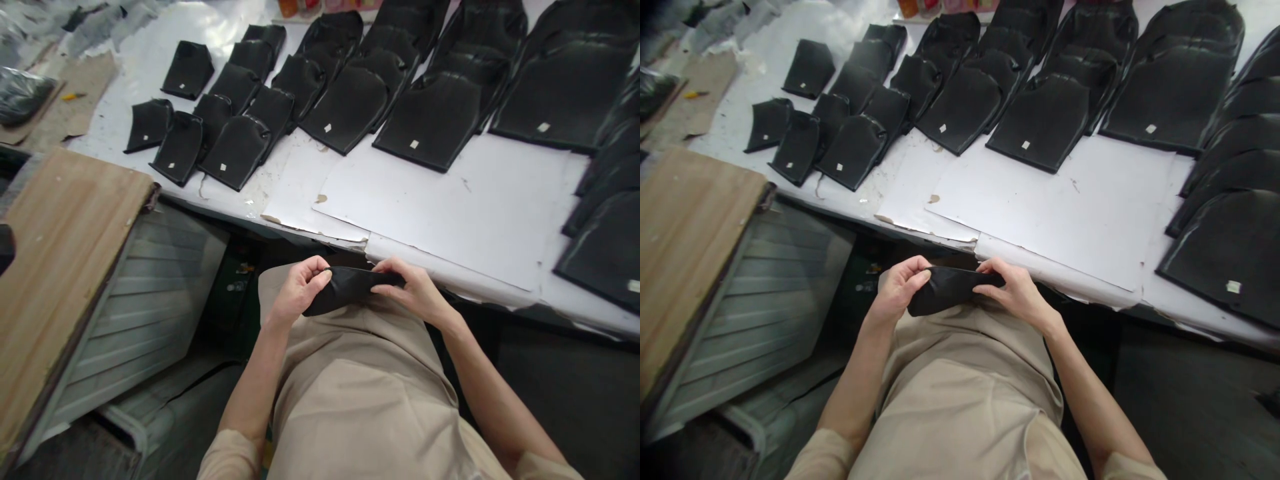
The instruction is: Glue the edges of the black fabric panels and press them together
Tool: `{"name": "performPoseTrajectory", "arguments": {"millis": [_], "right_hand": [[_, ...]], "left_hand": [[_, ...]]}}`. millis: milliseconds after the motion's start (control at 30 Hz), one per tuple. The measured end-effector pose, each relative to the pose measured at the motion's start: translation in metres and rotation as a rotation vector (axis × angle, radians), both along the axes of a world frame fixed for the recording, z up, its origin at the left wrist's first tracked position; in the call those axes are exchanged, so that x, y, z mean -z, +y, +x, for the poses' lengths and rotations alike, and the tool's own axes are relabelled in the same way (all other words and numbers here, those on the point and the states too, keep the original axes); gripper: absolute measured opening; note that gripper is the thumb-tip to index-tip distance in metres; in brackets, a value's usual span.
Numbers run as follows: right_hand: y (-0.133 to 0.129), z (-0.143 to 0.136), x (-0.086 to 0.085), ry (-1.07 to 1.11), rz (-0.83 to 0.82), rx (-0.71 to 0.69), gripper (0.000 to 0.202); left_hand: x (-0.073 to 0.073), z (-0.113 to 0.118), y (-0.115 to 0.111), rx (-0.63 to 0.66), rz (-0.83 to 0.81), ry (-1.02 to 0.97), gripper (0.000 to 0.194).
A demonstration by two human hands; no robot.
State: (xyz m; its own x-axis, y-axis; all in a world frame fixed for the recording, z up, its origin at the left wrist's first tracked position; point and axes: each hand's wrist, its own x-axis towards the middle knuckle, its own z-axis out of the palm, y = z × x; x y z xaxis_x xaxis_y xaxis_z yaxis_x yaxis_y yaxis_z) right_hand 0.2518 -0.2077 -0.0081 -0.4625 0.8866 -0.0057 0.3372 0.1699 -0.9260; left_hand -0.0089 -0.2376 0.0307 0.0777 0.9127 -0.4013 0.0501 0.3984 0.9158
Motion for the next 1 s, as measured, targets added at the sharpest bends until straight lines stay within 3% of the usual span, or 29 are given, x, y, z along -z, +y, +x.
{"name": "performPoseTrajectory", "arguments": {"millis": [167, 433, 633, 800, 1000], "right_hand": [[-0.005, 0.005, 0.006, -0.002, 0.036, 0.083, 0.024], [0.001, -0.023, -0.010, 0.133, 0.286, 0.084, 0.024], [0.005, -0.035, -0.009, 0.189, 0.211, 0.018, 0.013], [0.005, -0.037, -0.007, 0.174, 0.111, -0.002, 0.014], [0.001, -0.046, -0.014, 0.167, 0.115, -0.112, 0.015]], "left_hand": [[0.001, -0.014, -0.006, -0.036, 0.038, -0.019, 0.031], [0.002, -0.014, -0.012, -0.054, 0.080, 0.010, 0.030], [0.000, -0.014, -0.014, -0.045, 0.124, 0.070, 0.031], [0.000, -0.012, -0.015, 0.004, 0.156, 0.115, 0.030], [-0.001, -0.009, -0.013, 0.078, 0.197, 0.206, 0.030]]}}
